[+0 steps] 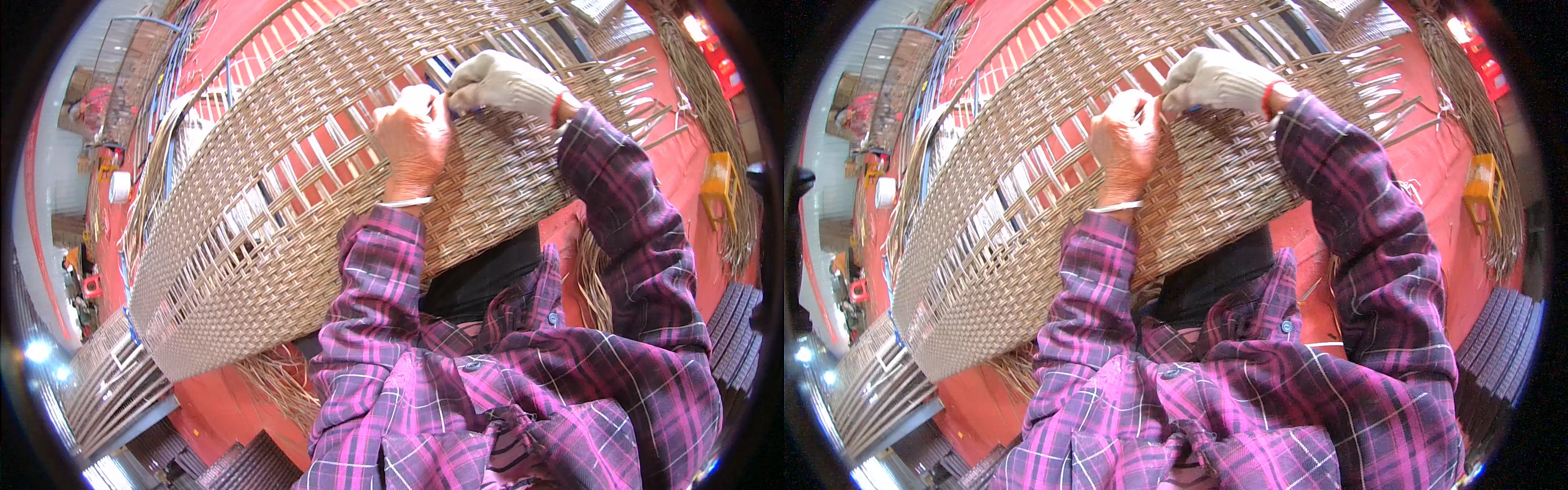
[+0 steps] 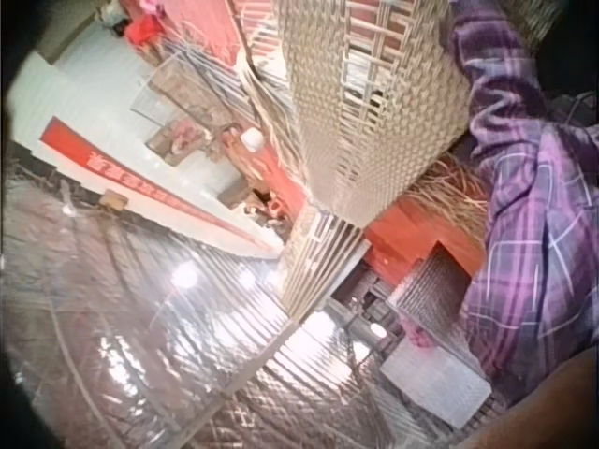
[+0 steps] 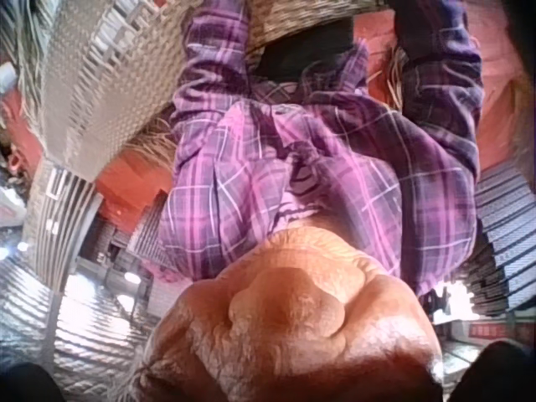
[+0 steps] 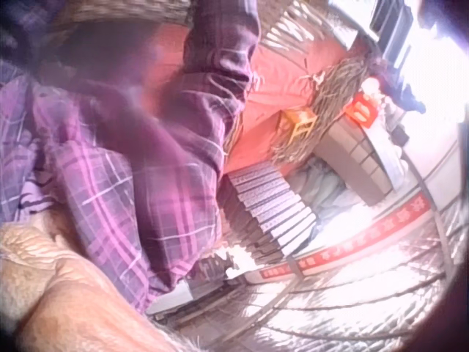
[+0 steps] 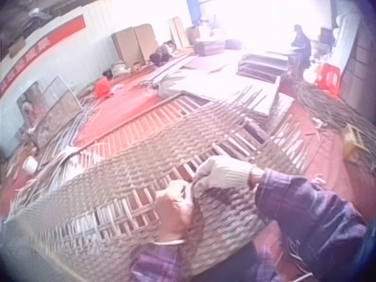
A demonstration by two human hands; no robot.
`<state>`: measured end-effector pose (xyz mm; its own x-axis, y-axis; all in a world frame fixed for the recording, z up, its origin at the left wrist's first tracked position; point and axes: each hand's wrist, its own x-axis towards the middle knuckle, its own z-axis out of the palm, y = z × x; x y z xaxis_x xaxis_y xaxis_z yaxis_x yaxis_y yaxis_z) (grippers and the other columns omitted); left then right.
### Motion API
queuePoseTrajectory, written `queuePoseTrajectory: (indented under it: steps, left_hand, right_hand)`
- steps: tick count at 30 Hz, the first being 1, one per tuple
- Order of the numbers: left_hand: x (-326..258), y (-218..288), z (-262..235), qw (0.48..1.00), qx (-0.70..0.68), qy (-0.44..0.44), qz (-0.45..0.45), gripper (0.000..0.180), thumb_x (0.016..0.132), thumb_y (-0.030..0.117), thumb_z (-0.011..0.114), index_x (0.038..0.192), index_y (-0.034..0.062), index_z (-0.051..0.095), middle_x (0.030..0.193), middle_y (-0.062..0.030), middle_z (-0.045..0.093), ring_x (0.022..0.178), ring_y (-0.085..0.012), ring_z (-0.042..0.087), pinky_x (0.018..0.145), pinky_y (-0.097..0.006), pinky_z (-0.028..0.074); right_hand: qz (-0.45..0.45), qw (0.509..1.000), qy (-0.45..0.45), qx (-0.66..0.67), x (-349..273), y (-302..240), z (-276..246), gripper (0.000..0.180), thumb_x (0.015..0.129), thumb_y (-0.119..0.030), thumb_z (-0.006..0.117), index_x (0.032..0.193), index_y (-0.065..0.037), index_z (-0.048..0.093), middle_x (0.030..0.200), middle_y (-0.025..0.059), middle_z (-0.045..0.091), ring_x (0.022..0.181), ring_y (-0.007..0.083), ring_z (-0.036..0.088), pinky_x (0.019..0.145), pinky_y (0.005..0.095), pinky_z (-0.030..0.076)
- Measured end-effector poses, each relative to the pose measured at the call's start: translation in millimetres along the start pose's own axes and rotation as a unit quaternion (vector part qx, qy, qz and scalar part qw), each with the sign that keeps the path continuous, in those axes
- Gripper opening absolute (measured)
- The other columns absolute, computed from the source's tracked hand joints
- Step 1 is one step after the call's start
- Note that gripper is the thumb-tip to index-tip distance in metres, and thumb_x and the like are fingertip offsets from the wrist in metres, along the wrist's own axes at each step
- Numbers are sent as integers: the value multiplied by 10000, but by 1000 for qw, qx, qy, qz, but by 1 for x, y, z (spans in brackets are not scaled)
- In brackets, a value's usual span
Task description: The person weaves a large wicker basket by hand, interlacing thin strips through vertical ribs. They periodically rotate the basket and pull new strips into place to continue the weave pattern.
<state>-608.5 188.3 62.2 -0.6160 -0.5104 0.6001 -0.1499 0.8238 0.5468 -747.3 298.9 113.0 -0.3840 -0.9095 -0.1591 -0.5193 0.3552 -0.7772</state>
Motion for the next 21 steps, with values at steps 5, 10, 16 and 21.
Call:
queuePoseTrajectory:
  steps: [5, 10, 16, 21]
  left_hand:
    - [-9, -8, -1, 996, -56, 10, 70, 124, 778, 156, 769, 860, 81, 714, 828, -69, 668, 626, -216, 620, 590, -353, 484]
    - [-15, -6, -5, 998, -13, -10, 67, 237, 748, 104, 778, 974, 88, 711, 976, -45, 653, 733, -190, 599, 751, -349, 466]
    - [-21, -9, -16, 995, 38, -13, 88, 284, 759, 128, 764, 1038, 115, 715, 1110, -42, 636, 1046, -258, 556, 886, -409, 422]
    - [-11, -4, -17, 995, 16, -15, 102, 274, 771, 63, 737, 1043, 81, 709, 1102, -83, 655, 1044, -266, 585, 924, -400, 446]
  right_hand:
    - [-53, 990, 114, -59, -11, 11, -7, 153, 880, -185, 666, 913, -53, 737, 726, 49, 661, 699, 113, 578, 697, 300, 482]
    - [-39, 985, 152, -74, -22, 34, -21, 210, 907, -248, 652, 861, -47, 694, 657, 27, 577, 654, 115, 506, 654, 305, 442]
    - [70, 974, 188, -106, -49, 76, -95, 209, 926, -245, 637, 869, -54, 699, 692, -32, 555, 714, 75, 487, 672, 275, 408]
    - [51, 968, 239, -62, -82, 98, -134, 230, 933, -280, 649, 840, -72, 678, 645, -83, 477, 592, 29, 375, 527, 231, 308]
